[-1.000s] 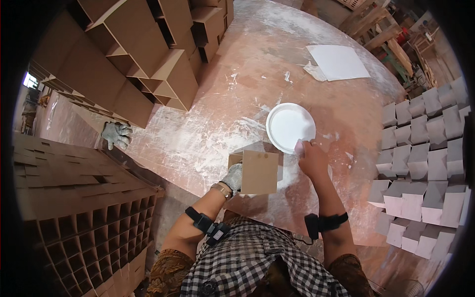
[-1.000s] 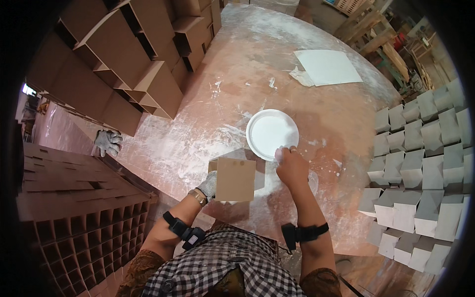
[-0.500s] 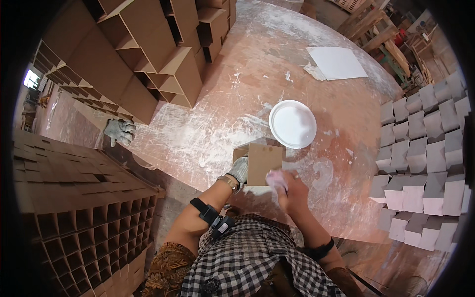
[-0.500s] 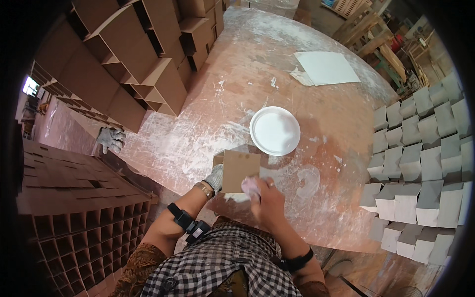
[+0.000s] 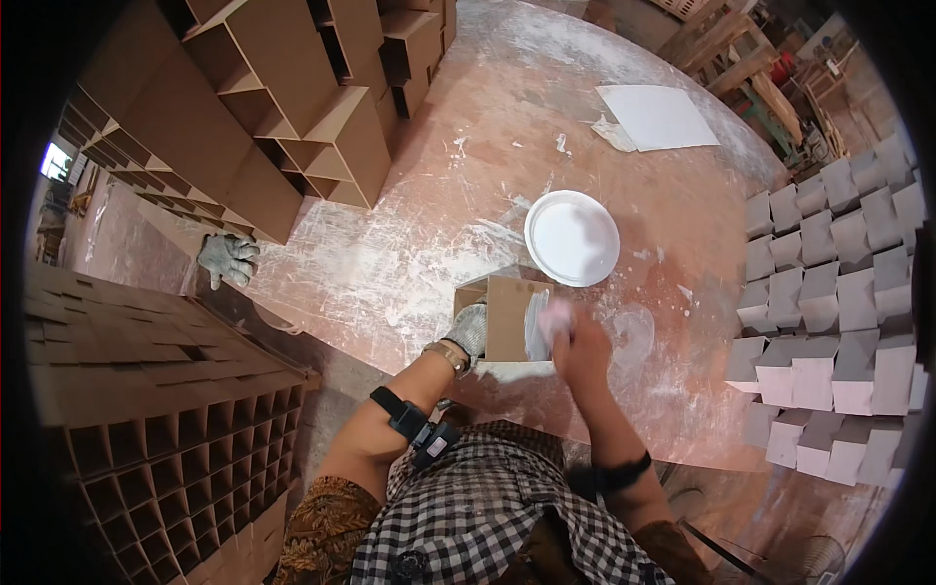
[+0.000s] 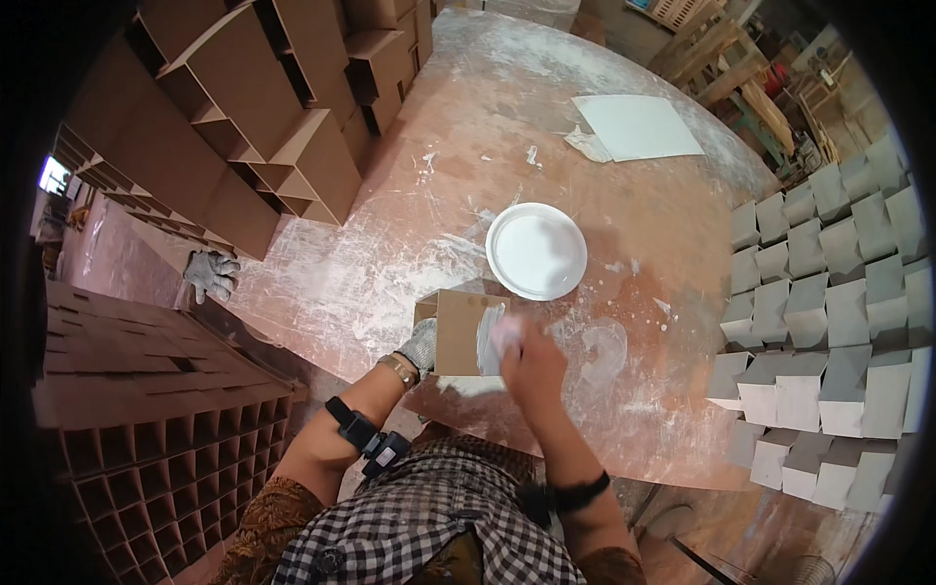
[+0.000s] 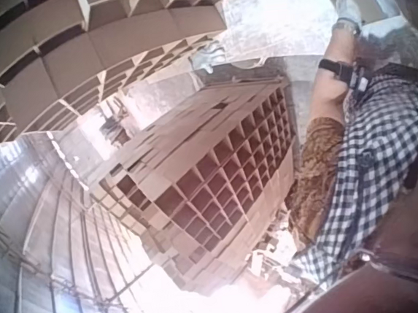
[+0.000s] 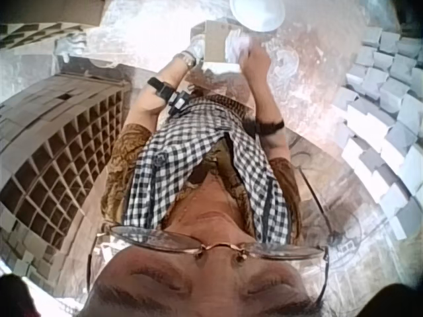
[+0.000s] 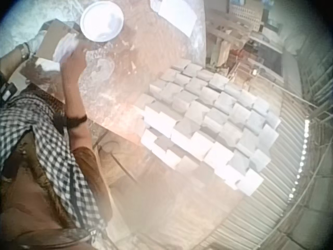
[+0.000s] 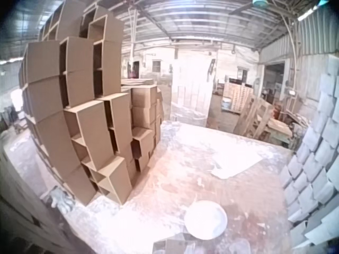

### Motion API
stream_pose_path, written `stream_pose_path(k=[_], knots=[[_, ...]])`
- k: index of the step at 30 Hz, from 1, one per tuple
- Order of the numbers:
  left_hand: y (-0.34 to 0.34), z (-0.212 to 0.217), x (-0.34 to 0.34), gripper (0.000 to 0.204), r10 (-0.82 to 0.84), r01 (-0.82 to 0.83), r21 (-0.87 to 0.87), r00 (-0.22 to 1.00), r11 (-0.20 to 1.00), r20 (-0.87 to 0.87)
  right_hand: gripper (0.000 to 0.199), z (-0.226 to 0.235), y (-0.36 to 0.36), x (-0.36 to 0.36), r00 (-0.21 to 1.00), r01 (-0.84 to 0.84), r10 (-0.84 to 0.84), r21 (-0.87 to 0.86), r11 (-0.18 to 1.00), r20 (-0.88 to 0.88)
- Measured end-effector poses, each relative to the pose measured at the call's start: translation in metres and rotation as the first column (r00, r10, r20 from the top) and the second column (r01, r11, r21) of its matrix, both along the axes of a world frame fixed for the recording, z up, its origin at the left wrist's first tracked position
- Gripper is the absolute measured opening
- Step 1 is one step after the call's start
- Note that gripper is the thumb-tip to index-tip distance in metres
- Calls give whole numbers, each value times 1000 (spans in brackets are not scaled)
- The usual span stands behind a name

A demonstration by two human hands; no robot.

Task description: Apply white paint or glue to the inside edges of cardboard or wood boxes and stack them.

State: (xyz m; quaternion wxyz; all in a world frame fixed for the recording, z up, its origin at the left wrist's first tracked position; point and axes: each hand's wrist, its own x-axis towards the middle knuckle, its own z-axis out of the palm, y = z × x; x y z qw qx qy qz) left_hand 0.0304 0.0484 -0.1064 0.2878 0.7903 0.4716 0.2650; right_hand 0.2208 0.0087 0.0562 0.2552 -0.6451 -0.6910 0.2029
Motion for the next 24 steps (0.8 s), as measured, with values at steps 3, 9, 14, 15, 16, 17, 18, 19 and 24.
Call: stream_pose_path(k=[3, 9, 14, 15, 16, 17, 18, 19, 24], knots=[[-2, 16, 0, 38, -1, 1, -87, 1000, 996, -7, 33, -4, 49, 0, 999, -12, 25, 267, 964, -43], [-5, 75, -8, 38, -54, -14, -336, 980, 942, -192, 32, 5, -45, 4, 989, -126, 134, 125, 984, -60], [-4, 94, 3, 41, -8, -51, -385, 989, 921, -149, 38, 1, 27, 1, 996, -84, 86, 151, 985, -7], [-5, 90, 5, 42, -3, -42, -394, 994, 918, -111, 39, 2, 42, -2, 998, -66, 63, 216, 974, 22], [-7, 84, 4, 43, 7, -38, -405, 997, 914, -77, 40, 0, 48, -6, 998, -53, 42, 278, 959, 44], [-5, 84, 2, 45, 16, -31, -410, 999, 911, -38, 39, 2, 34, -9, 996, -87, 87, 213, 973, 9], [-3, 84, 1, 45, -10, -29, -416, 996, 909, -91, 38, 6, 3, -12, 991, -124, 130, 149, 981, -28], [-2, 87, 0, 46, -34, -31, -422, 989, 906, -144, 37, 11, -19, -14, 983, -165, 171, 86, 983, -69], [-1, 104, -1, 46, -105, 18, -510, 984, 860, -143, 40, 17, -4, -27, 993, -114, 116, 159, 981, 1]])
